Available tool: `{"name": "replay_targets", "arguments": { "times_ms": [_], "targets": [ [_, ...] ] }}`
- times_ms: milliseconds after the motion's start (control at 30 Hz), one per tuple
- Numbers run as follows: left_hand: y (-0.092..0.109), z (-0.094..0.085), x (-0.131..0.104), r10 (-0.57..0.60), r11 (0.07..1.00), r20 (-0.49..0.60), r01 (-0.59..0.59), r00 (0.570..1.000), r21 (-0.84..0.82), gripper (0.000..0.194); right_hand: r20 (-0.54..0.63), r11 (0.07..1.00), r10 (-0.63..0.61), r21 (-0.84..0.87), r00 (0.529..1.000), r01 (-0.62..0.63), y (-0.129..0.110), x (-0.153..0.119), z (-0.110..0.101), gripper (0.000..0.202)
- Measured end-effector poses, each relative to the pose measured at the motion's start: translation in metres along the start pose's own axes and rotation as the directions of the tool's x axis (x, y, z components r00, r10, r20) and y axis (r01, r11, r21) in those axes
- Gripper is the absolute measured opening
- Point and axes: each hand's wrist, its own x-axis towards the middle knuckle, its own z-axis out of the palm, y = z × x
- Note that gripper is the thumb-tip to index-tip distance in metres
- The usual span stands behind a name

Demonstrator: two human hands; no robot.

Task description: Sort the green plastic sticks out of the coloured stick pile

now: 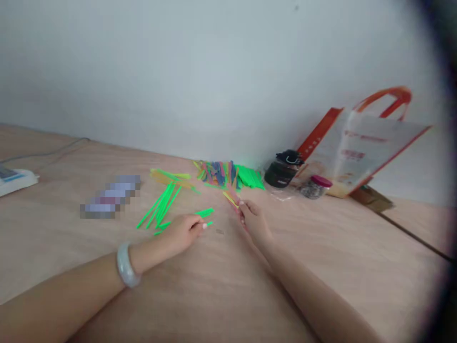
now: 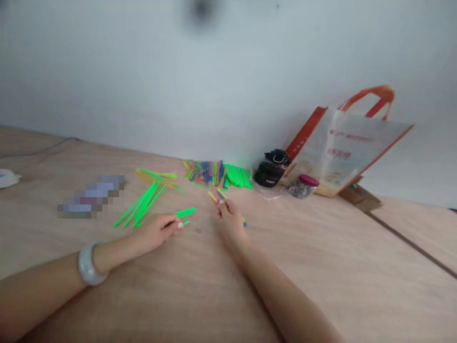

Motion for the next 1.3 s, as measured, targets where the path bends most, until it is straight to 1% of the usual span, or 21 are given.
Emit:
{"name": "replay_targets", "arguments": {
  "times_ms": [67,100,167,200,267,300,367,433,500,600,700,800,900,933,1000,1067,1100,1167,1233,1300],
  "targets": [
    [-0.001,0.002,0.000,0.102,0.990,-0.058,-0.095,0.993,0.108,0.025,-0.010,0.969,-0.123,-0.217,0.992,0.118,0.005,0.004,-0.004,0.032],
    [-0.003,0.004,0.001,0.163,0.974,-0.065,-0.150,0.984,0.172,0.024,0.012,0.925,-0.195,-0.331,0.981,0.188,0.008,0.004,-0.003,0.031],
    [-0.007,0.009,0.002,0.242,0.930,-0.059,-0.214,0.969,0.300,0.030,0.086,0.791,-0.310,-0.529,0.947,0.307,0.010,0.000,0.002,0.030],
    [-0.011,0.011,0.002,0.257,0.906,-0.058,-0.219,0.965,0.361,0.033,0.128,0.716,-0.345,-0.604,0.930,0.349,0.011,-0.002,0.005,0.031],
    [-0.019,0.014,0.003,0.245,0.871,-0.068,-0.188,0.967,0.454,0.037,0.214,0.578,-0.368,-0.710,0.905,0.403,0.013,-0.004,0.010,0.030],
    [-0.024,0.015,0.003,0.227,0.861,-0.070,-0.167,0.971,0.480,0.038,0.250,0.525,-0.363,-0.741,0.898,0.418,0.014,-0.005,0.011,0.030],
    [-0.033,0.016,0.005,0.204,0.853,-0.040,-0.157,0.978,0.498,0.037,0.291,0.454,-0.336,-0.783,0.896,0.425,0.017,-0.002,0.012,0.033],
    [-0.040,0.016,0.009,0.203,0.851,-0.004,-0.175,0.979,0.495,0.037,0.292,0.415,-0.310,-0.815,0.905,0.405,0.020,0.002,0.011,0.035],
    [-0.044,0.016,0.013,0.223,0.852,0.010,-0.200,0.975,0.483,0.037,0.274,0.400,-0.288,-0.836,0.918,0.375,0.023,0.007,0.009,0.035],
    [-0.045,0.016,0.018,0.255,0.853,0.004,-0.226,0.967,0.470,0.036,0.250,0.403,-0.265,-0.849,0.931,0.343,0.026,0.013,0.007,0.033],
    [-0.042,0.018,0.018,0.270,0.852,-0.001,-0.239,0.963,0.465,0.035,0.242,0.388,-0.281,-0.857,0.929,0.340,0.025,0.012,0.007,0.030],
    [-0.036,0.015,0.015,0.282,0.859,-0.020,-0.243,0.959,0.451,0.033,0.260,0.376,-0.352,-0.840,0.899,0.391,0.022,0.007,0.008,0.026],
    [-0.032,0.004,0.015,0.285,0.859,-0.101,-0.208,0.953,0.467,0.031,0.312,0.378,-0.443,-0.785,0.840,0.491,0.019,0.001,0.010,0.024],
    [-0.032,-0.002,0.015,0.277,0.855,-0.141,-0.177,0.950,0.488,0.030,0.326,0.383,-0.467,-0.764,0.822,0.520,0.018,-0.001,0.010,0.024],
    [-0.036,-0.017,0.018,0.217,0.839,-0.245,-0.053,0.945,0.542,0.029,0.338,0.398,-0.497,-0.730,0.799,0.556,0.017,-0.003,0.011,0.024],
    [-0.044,-0.032,0.021,0.101,0.803,-0.346,0.129,0.933,0.582,0.028,0.336,0.418,-0.510,-0.708,0.792,0.569,0.017,-0.003,0.011,0.024],
    [-0.049,-0.039,0.022,0.045,0.780,-0.373,0.200,0.927,0.592,0.028,0.334,0.425,-0.513,-0.702,0.791,0.572,0.018,-0.003,0.011,0.023],
    [-0.058,-0.049,0.024,-0.051,0.752,-0.393,0.294,0.918,0.590,0.028,0.337,0.435,-0.512,-0.692,0.790,0.577,0.018,-0.003,0.011,0.023],
    [-0.065,-0.055,0.026,-0.112,0.752,-0.376,0.326,0.920,0.572,0.027,0.339,0.443,-0.507,-0.687,0.793,0.576,0.018,-0.003,0.011,0.023],
    [-0.069,-0.057,0.027,-0.143,0.760,-0.358,0.334,0.923,0.558,0.026,0.336,0.456,-0.505,-0.678,0.795,0.576,0.017,-0.004,0.011,0.023]
  ]
}}
